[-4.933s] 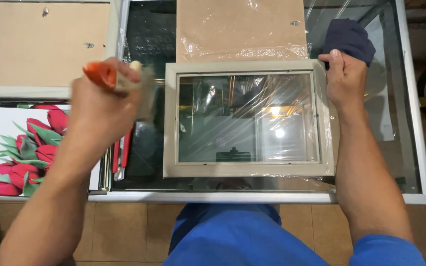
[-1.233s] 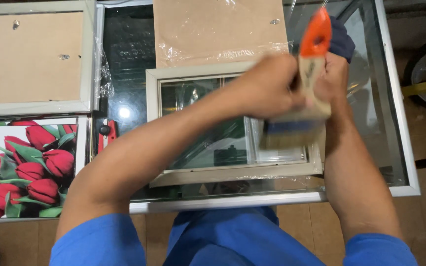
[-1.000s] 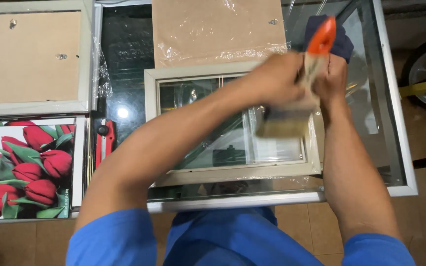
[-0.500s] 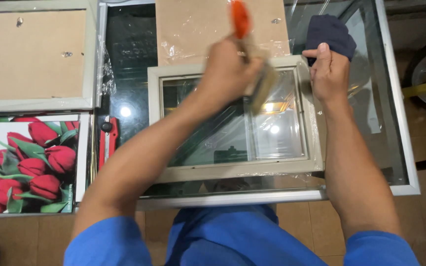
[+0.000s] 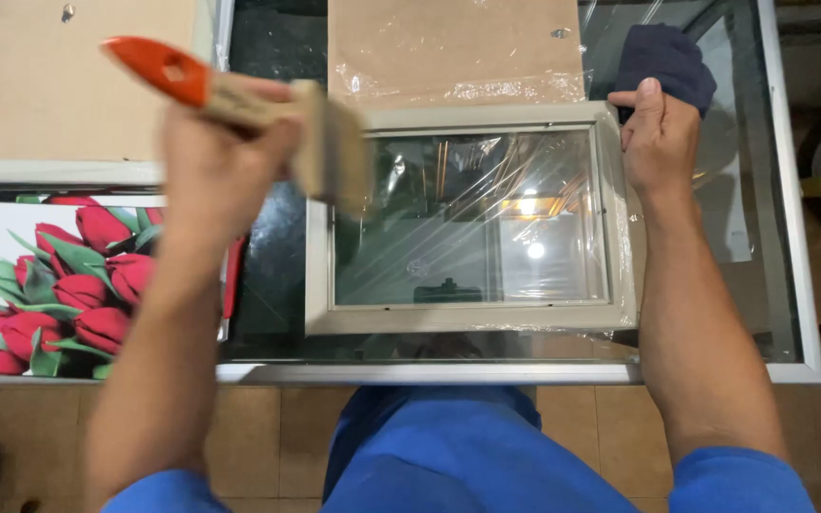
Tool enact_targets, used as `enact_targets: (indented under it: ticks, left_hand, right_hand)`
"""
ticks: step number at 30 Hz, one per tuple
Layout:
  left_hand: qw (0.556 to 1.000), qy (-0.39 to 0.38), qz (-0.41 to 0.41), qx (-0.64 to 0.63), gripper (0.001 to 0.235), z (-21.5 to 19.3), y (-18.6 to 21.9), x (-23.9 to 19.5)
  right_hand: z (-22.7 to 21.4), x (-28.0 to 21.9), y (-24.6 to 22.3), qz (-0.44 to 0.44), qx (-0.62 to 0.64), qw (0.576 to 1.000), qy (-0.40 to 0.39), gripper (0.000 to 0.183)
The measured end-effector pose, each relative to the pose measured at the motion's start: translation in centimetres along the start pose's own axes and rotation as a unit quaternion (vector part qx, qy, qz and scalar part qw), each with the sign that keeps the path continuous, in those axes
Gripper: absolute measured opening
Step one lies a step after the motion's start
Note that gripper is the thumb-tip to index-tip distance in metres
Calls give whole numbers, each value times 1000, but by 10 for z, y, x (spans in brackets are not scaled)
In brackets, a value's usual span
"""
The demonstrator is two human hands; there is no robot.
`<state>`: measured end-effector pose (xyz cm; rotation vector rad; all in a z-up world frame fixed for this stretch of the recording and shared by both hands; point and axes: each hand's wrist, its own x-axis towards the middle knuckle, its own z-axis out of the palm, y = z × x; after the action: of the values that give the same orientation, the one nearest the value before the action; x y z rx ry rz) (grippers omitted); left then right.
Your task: Opening a picture frame, removing the backing and protective layers, and cleaning the glass using a brush.
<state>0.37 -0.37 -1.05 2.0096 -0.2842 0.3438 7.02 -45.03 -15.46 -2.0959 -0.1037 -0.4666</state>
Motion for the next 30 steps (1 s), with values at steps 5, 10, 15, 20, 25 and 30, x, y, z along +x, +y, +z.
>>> enact_targets:
  ticks: [5,10,15,20,25,30]
  left_hand:
    - [975,-28,-71,-207,24,131,4,10]
    - [982,-77,-89,-146,22,223,16,9]
    - [990,-100,-39,-97,26,191,5,6]
    - [998,-39,-8,39,10,54,1,-24]
    - [993,21,-36,107,14,-13,13,-47]
    - [997,-19,-46,-61,22,66,27,-53]
  right_hand:
    - [-1,-2,-4,21,10,1000,1,54]
    - [-2,-1,5,11,-5,1000,-6,57]
    - [-2,-1,6,-12,-1,1000,-5,55]
    - [-1,-1,6,-6,4,1000,0,53]
    - [-1,-1,4,20,11,1000,5,51]
    - [-2,-2,-5,9,5,1000,-6,52]
